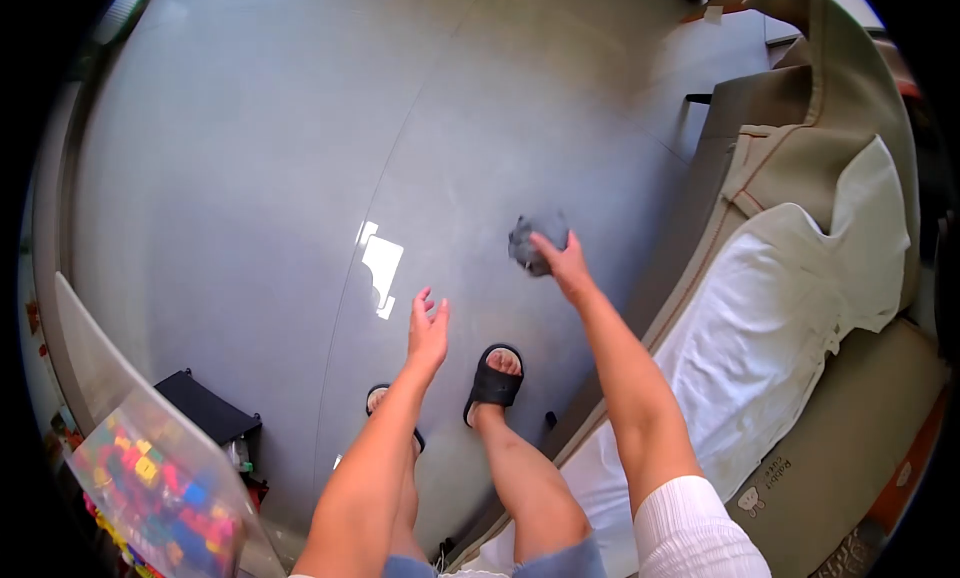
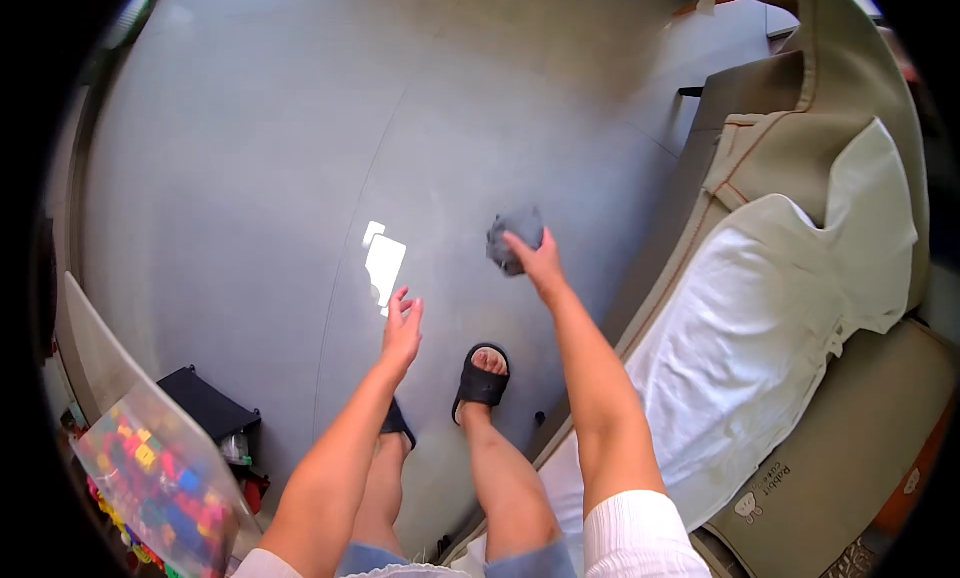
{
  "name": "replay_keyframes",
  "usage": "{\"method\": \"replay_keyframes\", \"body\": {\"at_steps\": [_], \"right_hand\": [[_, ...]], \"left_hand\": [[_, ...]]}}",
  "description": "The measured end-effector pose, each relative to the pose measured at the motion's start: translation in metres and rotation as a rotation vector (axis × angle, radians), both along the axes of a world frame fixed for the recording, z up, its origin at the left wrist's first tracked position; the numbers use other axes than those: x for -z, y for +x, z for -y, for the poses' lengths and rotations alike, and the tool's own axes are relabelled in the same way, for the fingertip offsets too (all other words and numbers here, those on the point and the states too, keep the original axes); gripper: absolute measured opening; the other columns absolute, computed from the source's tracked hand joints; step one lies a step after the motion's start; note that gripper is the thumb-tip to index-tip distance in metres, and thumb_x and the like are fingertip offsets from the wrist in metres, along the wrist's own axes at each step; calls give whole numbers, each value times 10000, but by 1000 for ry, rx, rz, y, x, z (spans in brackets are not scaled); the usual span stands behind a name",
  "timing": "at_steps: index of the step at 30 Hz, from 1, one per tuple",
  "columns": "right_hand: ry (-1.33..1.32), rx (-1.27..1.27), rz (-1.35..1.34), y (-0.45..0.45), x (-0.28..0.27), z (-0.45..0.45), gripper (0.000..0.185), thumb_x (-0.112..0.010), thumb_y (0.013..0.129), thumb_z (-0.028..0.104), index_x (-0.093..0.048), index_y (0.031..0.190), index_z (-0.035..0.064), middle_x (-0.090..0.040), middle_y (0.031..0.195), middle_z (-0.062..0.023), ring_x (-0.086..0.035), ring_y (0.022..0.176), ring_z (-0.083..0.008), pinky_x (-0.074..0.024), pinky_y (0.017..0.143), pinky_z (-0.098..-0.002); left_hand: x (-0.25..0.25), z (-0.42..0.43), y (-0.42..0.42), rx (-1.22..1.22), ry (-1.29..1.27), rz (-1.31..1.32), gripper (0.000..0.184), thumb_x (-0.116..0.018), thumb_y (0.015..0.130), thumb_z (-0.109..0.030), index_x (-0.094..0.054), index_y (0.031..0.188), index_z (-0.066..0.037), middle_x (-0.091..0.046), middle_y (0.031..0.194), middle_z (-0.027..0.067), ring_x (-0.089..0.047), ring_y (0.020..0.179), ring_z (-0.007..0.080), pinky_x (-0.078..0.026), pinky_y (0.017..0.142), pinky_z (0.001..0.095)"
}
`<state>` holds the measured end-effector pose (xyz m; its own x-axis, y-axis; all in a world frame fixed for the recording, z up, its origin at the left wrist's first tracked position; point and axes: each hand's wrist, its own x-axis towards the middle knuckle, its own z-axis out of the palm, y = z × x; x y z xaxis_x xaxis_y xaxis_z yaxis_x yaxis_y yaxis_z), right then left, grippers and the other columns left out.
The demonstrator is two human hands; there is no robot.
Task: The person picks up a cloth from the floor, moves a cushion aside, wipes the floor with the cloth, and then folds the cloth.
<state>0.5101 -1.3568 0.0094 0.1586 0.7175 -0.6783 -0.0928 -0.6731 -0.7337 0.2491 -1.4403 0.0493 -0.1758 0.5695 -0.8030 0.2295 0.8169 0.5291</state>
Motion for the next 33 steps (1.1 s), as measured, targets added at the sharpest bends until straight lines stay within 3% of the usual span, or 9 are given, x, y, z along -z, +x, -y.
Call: {"method": "replay_keyframes", "body": {"at_steps": [1,4,7,11,16,18,21,24,33], "right_hand": [[-6,21,-16,6,15,-14,723,-813,792,322,-483,1352,5,-592,1281,-167,-590,1137,-252,-488,956,-388],[121,-98,925,4,61,-29,798,-789,801,375,-431,1433,45,-380,1493,-239,-386,1362,-368,-376,1083,-455],[387,-392,882,5,81,-44,775,-761,811,391,-426,1473,169,-188,1600,-196,-165,1453,-434,-272,1141,-509],[198,-507,1093,-46,100,-36,588,-685,869,235,-497,1418,332,-301,1582,-70,-261,1417,-410,-307,1107,-561],[364,-398,1101,-139,124,78,547,-516,876,-19,-596,1335,267,-374,1547,-52,-388,1316,-390,-383,1076,-498],[343,-493,909,-183,105,144,667,-521,754,-137,-614,1319,205,-401,1514,-109,-413,1269,-401,-390,1078,-466],[235,-554,592,-209,78,190,638,-518,745,-146,-636,1280,181,-437,1481,-129,-432,1277,-392,-386,1088,-439],[285,-530,424,-192,84,207,596,-517,736,-132,-640,1252,140,-462,1445,-177,-435,1304,-402,-370,1107,-445],[376,-184,803,-106,99,42,523,-468,870,5,-506,1387,73,-424,1453,-266,-358,1392,-393,-343,1114,-475]], "left_hand": [[10,4,-8,5,7,-2,601,-552,981,-388,-348,1467,-99,-474,1386,235,-563,1174,312,-459,975,400],[34,18,-28,6,-26,-37,579,-562,982,-338,-353,1463,-95,-467,1406,211,-582,1145,284,-469,963,381],[54,31,-42,-4,-19,-39,571,-562,983,-328,-353,1463,-99,-466,1410,201,-587,1131,269,-475,950,375],[58,34,-61,-24,-2,-11,565,-567,981,-315,-354,1460,-102,-474,1402,185,-604,1065,230,-506,869,346],[57,59,-85,-43,-84,56,545,-545,991,-293,-327,1473,-163,-447,1425,129,-536,1199,247,-496,935,423],[51,77,-89,-34,-102,51,546,-557,986,-276,-332,1469,-159,-453,1420,127,-549,1177,239,-499,926,412],[55,115,-100,22,6,8,569,-601,958,-246,-364,1446,-78,-524,1334,186,-628,1012,219,-514,862,347],[47,134,-114,164,70,-50,586,-631,930,-217,-373,1433,-63,-523,1331,191,-624,1044,260,-511,890,379],[62,152,-145,210,206,-195,589,-650,873,-135,-413,1409,-72,-512,1353,178,-531,1208,316,-453,992,419]]}}
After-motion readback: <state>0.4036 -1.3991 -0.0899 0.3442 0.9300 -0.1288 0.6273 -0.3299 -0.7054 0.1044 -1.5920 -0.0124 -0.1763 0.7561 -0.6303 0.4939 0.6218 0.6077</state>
